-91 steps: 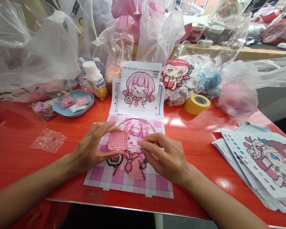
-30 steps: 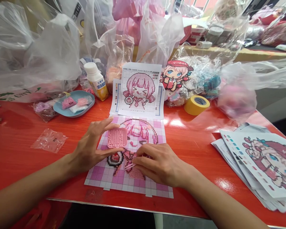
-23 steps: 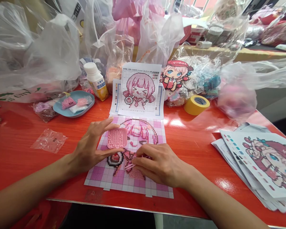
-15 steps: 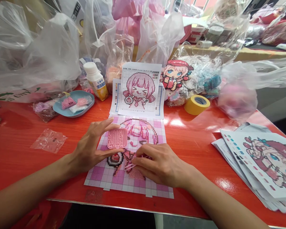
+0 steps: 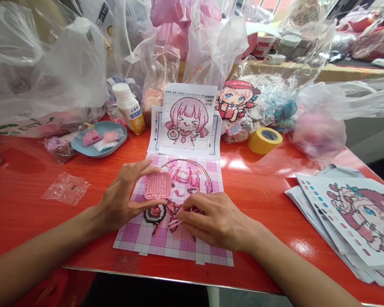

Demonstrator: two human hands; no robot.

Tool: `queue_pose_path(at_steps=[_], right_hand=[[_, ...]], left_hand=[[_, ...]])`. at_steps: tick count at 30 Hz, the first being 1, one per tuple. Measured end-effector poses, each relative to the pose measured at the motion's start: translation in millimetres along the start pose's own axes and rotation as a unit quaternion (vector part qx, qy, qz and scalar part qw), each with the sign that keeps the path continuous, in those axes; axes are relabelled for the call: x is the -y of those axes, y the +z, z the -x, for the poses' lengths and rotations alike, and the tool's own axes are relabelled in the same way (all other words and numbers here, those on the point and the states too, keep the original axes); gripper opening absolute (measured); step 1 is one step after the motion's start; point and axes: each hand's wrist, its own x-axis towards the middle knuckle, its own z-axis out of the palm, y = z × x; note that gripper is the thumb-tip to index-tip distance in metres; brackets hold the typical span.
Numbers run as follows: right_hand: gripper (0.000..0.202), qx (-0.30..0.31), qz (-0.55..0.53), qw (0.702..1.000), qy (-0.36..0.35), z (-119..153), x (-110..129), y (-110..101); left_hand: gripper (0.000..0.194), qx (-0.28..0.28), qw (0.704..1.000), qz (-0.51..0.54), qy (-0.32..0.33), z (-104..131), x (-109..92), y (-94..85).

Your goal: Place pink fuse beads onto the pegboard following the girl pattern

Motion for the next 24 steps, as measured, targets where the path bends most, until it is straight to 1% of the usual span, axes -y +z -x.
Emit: queue_pose_path(at_steps=[8, 18, 20, 24], right_hand=[[0.012, 0.001, -0.002, 1.0, -0.002, -0.1, -0.1, -0.5], [0.011, -0.017, 0.004, 1.0, -0.004, 0.8, -0.1, 0.0], [0.014, -0.042, 0.012, 0.999, 0.005, 1.2, 0.4, -0.5], [0.022, -0.13, 0.062, 0.988, 0.046, -0.6, 2.0, -3.2]], left_hand=[[0.085, 0.002, 1.0, -0.005, 0.001, -0.1, 0.1, 0.3], [0.085, 0.004, 1.0, -0.009, -0.001, -0.2, 0.1, -0.4], [0.085, 0.005, 1.0, -0.008, 0.002, -0.4, 0.0, -0.7], [0.083, 0.013, 1.0, 0.0, 0.021, -0.1, 0.4, -0.5]])
